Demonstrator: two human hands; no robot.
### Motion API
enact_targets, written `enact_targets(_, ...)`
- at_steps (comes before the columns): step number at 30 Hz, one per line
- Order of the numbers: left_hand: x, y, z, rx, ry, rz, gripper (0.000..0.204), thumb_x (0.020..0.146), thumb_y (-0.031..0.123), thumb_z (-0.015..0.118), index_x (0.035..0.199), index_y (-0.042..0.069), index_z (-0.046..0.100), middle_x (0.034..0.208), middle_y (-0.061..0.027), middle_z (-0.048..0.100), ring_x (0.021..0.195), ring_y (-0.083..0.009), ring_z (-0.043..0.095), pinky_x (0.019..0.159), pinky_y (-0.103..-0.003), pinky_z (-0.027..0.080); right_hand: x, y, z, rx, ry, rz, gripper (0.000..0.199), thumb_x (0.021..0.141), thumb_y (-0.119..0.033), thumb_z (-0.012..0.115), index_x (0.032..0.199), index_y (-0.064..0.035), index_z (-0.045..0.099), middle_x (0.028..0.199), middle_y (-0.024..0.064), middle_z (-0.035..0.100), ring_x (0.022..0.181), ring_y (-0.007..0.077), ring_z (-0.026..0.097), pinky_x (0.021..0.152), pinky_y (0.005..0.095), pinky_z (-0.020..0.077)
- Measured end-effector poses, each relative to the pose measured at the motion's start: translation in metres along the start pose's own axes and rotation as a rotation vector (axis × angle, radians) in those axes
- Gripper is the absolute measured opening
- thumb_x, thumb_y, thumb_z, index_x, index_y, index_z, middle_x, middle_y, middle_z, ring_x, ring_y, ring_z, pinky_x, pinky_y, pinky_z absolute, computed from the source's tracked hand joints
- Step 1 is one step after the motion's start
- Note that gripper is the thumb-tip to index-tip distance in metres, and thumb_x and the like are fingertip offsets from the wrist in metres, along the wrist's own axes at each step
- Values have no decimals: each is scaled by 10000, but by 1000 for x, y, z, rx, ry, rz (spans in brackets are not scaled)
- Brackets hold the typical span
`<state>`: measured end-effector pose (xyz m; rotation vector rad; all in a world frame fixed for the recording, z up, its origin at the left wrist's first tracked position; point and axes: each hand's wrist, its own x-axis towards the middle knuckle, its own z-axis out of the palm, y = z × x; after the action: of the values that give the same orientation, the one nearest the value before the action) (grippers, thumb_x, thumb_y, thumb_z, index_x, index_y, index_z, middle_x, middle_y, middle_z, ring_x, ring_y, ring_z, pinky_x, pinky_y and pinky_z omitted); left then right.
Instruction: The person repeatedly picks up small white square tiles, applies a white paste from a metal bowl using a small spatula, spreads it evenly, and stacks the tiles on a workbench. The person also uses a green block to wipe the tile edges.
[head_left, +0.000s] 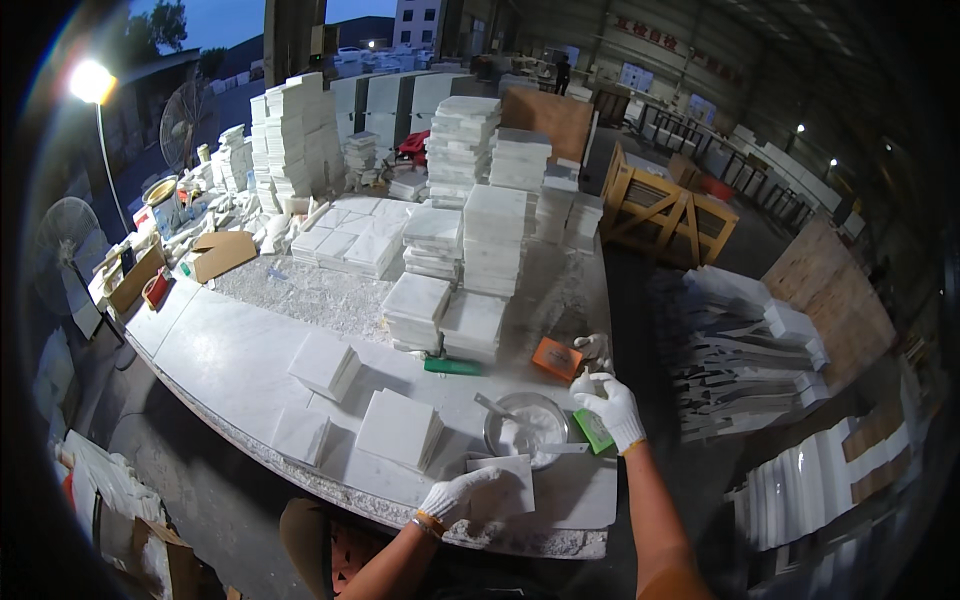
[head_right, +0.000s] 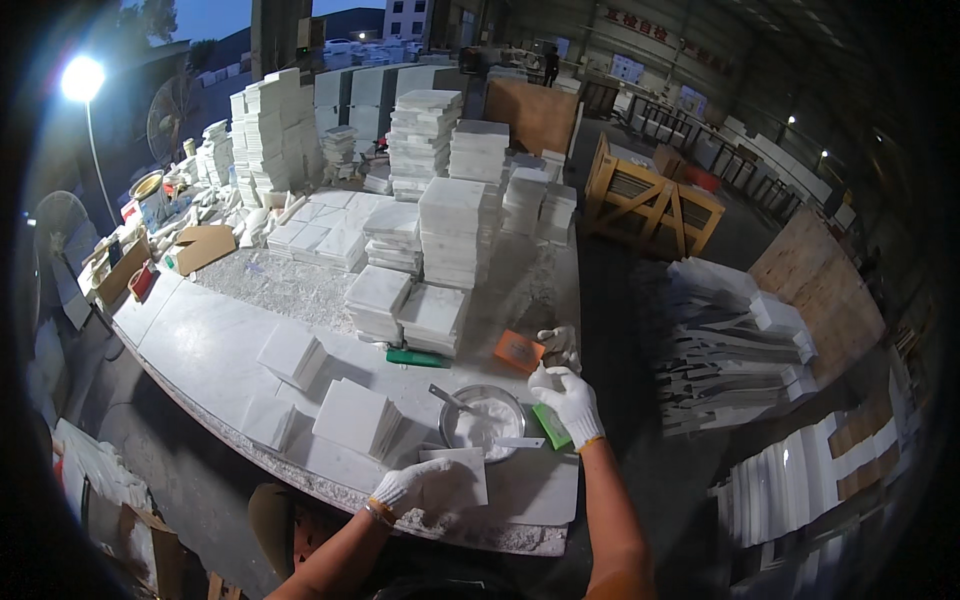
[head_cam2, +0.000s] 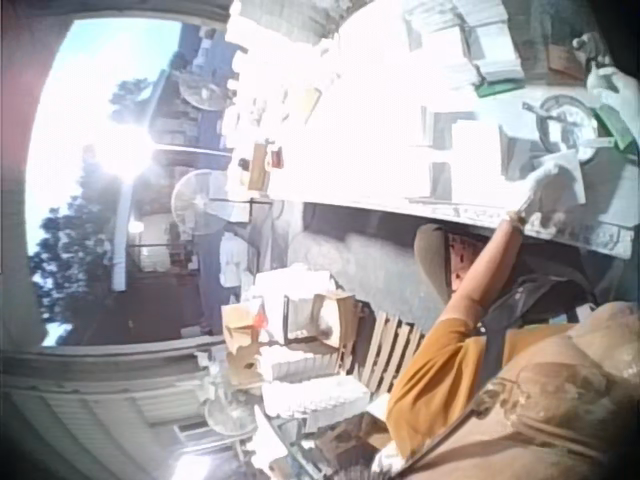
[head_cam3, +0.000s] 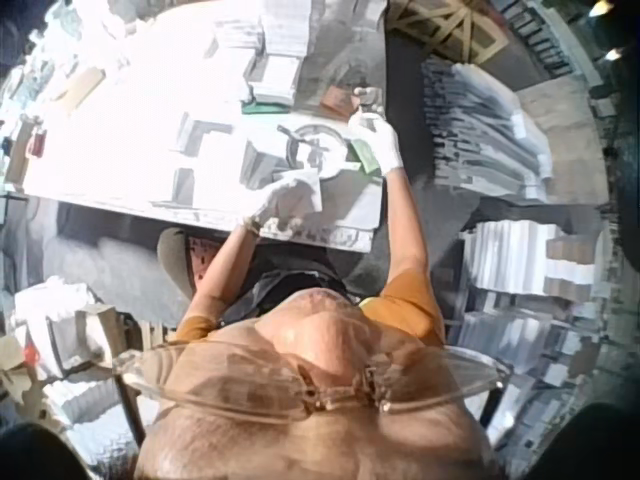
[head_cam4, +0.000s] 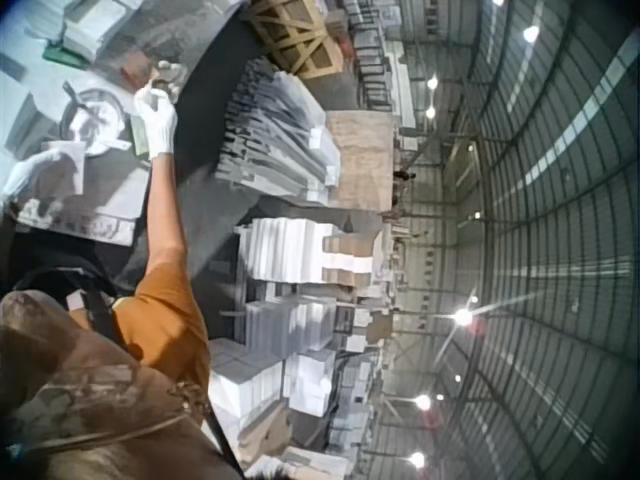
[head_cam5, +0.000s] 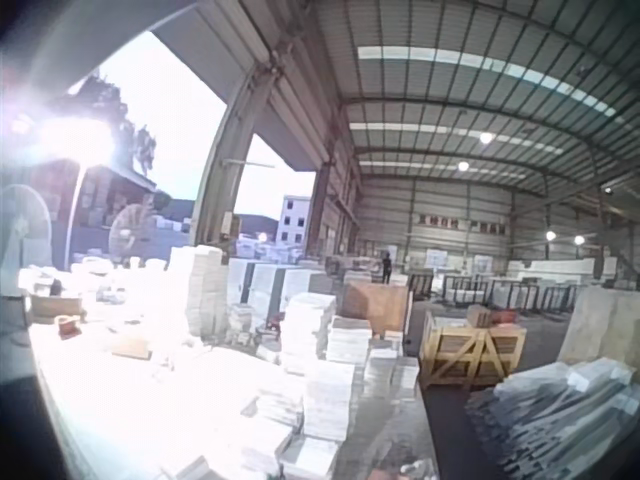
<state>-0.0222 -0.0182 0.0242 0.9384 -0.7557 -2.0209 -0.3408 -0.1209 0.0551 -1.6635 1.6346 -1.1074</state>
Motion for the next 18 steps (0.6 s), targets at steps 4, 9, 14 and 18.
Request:
enact_targets(4, 4, -5, 4, -58, 16, -12, 353, 945, 118, 696, 1232, -75, 625, 1160, -138, 696, 1039, -198, 683, 900, -325, 574, 5, 13, 10, -158, -60, 50, 345, 775, -192, 802, 1088, -85, 704, 945, 73, 749, 880, 221, 715, 798, 345, 555)
enact_targets(9, 0, -2, 4, -104, -13, -1, 354, 943, 113, 700, 1234, -76, 626, 1171, -135, 692, 1046, -196, 678, 910, -320, 566, 1, 1, 13, -185, -132, 161, 350, 772, -211, 773, 1100, -110, 704, 1022, 98, 741, 944, 263, 707, 826, 364, 555)
enact_targets(14, 3, -12, -4, -90, 39, -43, 350, 943, 121, 695, 1228, -71, 627, 1174, -135, 687, 1041, -203, 678, 884, -317, 569, -27, -19, 1, -340, 150, -207, 385, 819, -212, 756, 1177, -85, 690, 1178, 111, 682, 1080, 282, 646, 934, 366, 515)
enact_targets(18, 4, -14, -8, -128, 11, -11, 371, 938, 121, 711, 1237, -78, 617, 1173, -145, 686, 1039, -199, 679, 882, -312, 570, -75, -27, -3, -317, 164, -199, 267, 851, -238, 766, 1058, -74, 732, 1049, 123, 711, 988, 290, 674, 880, 394, 527)
